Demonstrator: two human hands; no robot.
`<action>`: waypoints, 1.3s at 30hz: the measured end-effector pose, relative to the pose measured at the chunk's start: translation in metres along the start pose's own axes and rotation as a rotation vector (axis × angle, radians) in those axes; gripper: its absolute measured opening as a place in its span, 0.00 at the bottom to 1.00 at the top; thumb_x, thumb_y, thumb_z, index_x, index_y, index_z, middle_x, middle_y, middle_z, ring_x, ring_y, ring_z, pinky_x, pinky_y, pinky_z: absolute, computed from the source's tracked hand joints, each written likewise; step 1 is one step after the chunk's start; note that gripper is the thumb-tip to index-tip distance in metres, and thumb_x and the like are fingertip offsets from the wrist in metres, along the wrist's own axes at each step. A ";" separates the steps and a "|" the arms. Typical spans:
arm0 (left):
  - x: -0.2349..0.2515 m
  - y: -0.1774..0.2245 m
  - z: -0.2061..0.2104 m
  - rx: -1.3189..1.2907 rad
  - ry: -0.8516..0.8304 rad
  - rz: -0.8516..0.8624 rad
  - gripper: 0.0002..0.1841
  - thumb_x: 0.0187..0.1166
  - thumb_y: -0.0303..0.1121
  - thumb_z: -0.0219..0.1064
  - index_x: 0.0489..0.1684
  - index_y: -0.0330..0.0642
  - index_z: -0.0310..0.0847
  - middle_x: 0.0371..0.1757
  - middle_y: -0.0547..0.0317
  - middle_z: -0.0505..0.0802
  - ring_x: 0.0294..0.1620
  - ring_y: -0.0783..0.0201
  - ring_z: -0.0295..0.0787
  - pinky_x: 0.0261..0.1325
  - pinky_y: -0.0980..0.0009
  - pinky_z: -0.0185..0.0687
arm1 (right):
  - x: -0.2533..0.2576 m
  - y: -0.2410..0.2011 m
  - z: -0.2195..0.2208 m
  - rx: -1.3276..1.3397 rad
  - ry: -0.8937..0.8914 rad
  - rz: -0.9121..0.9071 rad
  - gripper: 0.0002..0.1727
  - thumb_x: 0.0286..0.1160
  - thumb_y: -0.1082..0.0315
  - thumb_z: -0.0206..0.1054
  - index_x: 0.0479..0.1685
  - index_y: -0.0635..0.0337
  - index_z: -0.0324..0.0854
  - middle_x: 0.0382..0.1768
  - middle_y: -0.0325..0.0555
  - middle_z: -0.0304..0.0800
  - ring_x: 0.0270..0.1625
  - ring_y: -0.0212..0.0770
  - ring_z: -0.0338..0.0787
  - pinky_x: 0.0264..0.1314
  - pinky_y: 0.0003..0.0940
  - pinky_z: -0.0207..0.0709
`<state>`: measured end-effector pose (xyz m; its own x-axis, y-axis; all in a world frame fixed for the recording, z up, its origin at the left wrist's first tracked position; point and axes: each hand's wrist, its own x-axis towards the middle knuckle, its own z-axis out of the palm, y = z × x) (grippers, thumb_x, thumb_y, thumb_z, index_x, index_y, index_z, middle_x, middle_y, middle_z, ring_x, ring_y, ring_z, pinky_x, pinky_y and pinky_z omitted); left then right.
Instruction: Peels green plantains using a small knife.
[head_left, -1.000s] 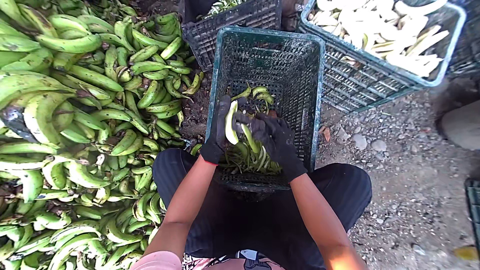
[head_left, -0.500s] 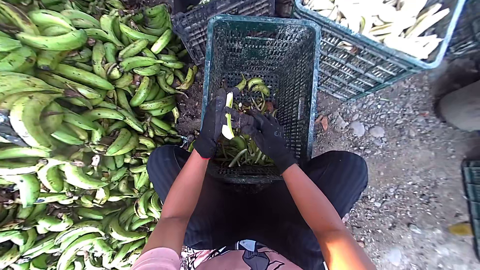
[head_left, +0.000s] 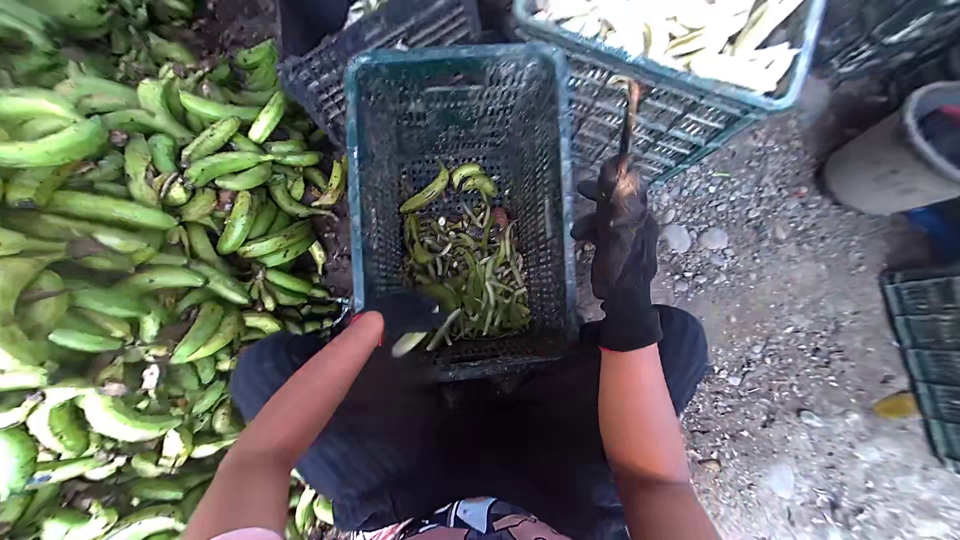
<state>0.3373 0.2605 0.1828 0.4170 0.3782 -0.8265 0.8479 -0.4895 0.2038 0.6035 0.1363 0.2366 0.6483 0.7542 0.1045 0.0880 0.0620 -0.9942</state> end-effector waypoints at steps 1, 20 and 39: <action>0.006 0.012 -0.009 0.007 -0.056 0.040 0.28 0.88 0.57 0.54 0.66 0.43 0.84 0.60 0.38 0.90 0.65 0.39 0.85 0.66 0.32 0.73 | 0.002 0.001 -0.012 0.000 0.048 -0.037 0.27 0.92 0.53 0.40 0.71 0.62 0.73 0.53 0.37 0.92 0.34 0.26 0.88 0.42 0.28 0.85; 0.080 0.017 -0.003 -0.378 0.330 -0.380 0.38 0.91 0.60 0.40 0.75 0.33 0.77 0.77 0.32 0.80 0.81 0.37 0.73 0.80 0.37 0.64 | 0.000 0.004 -0.028 -0.070 0.084 -0.049 0.32 0.93 0.40 0.36 0.81 0.49 0.69 0.42 0.41 0.91 0.24 0.33 0.81 0.28 0.34 0.80; 0.075 0.001 0.046 -0.736 0.221 -0.255 0.24 0.91 0.42 0.54 0.75 0.32 0.75 0.78 0.35 0.79 0.82 0.42 0.72 0.82 0.43 0.65 | 0.005 0.012 0.039 -0.034 -0.169 0.087 0.27 0.95 0.52 0.41 0.75 0.63 0.73 0.40 0.42 0.89 0.28 0.29 0.82 0.34 0.28 0.80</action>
<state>0.3545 0.2522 0.0967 0.1713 0.5928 -0.7869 0.8918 0.2463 0.3796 0.5782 0.1662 0.2244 0.5185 0.8550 0.0095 0.0648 -0.0282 -0.9975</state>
